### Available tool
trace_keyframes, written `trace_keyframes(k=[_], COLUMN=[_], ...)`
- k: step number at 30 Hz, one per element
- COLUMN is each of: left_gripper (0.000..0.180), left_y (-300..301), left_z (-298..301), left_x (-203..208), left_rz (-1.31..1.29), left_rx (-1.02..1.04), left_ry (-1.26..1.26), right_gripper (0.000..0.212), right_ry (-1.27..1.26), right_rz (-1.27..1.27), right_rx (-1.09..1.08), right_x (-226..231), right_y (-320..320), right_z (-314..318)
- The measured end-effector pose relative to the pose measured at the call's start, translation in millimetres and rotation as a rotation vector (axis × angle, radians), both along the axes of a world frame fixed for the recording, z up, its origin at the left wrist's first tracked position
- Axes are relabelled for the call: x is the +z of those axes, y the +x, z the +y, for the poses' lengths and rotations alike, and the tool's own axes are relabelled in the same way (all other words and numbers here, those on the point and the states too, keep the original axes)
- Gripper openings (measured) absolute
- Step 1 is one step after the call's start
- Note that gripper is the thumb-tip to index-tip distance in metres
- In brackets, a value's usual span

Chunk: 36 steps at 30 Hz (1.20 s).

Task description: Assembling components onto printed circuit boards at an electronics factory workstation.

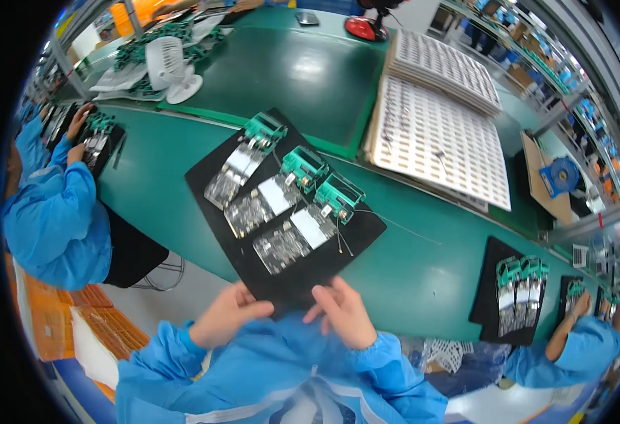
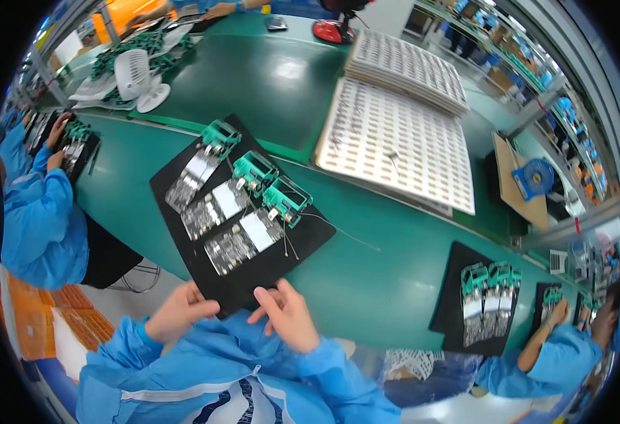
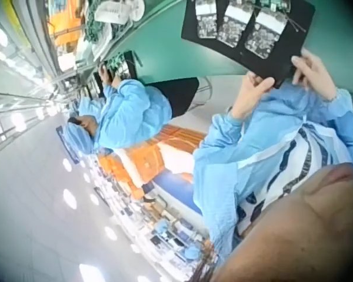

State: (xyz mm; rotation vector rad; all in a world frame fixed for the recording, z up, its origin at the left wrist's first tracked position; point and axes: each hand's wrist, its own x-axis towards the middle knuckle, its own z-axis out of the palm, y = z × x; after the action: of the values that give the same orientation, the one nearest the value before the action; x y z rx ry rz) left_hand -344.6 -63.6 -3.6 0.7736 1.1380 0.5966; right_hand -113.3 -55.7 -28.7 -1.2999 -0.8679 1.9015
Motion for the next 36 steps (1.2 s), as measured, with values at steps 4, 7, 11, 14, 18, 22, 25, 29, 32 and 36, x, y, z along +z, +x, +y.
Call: trace_keyframes(k=[4, 7, 11, 14, 18, 22, 25, 29, 32, 36], left_gripper=[0.030, 0.016, 0.009, 0.027, 0.049, 0.056, 0.056, 0.059, 0.061, 0.061], left_y=[24, 34, 44, 52, 59, 71, 86, 95, 97, 98], left_z=[-27, -4, 46, 78, 107, 135, 155, 178, 195, 204], left_x=[-21, -2, 8, 3, -10, -22, -27, -36, -34, -35], left_rz=[-0.160, 0.060, 0.320, 0.603, 0.634, 0.619, 0.694, 0.695, 0.679, 0.647], left_rx=[-0.331, -0.659, -0.430, -0.204, -0.238, -0.264, -0.246, -0.362, -0.405, -0.411], left_ry=[-0.063, 0.334, 0.973, 1.320, 1.191, 1.246, 1.284, 1.341, 1.318, 1.286], right_gripper=[0.023, 0.019, 0.020, 0.022, 0.017, 0.018, 0.010, 0.007, 0.015, 0.021], right_ry=[0.054, 0.123, 0.219, 0.309, 0.745, 0.842, 1.101, 1.137, 1.017, 0.897], right_rz=[-0.064, -0.290, -0.205, -0.545, -1.425, -1.313, -1.387, -1.423, -1.555, -1.543], right_rx=[-0.210, -0.337, -0.561, -0.588, -0.565, -0.571, -0.401, -0.299, -0.232, -0.099], right_x=[-10, -15, -17, -48, -28, 18, 52, 58, 53, 46], right_y=[28, 72, 134, 195, 214, 207, 186, 165, 169, 178], right_z=[-15, -23, -28, -31, -10, 32, 89, 164, 207, 235])
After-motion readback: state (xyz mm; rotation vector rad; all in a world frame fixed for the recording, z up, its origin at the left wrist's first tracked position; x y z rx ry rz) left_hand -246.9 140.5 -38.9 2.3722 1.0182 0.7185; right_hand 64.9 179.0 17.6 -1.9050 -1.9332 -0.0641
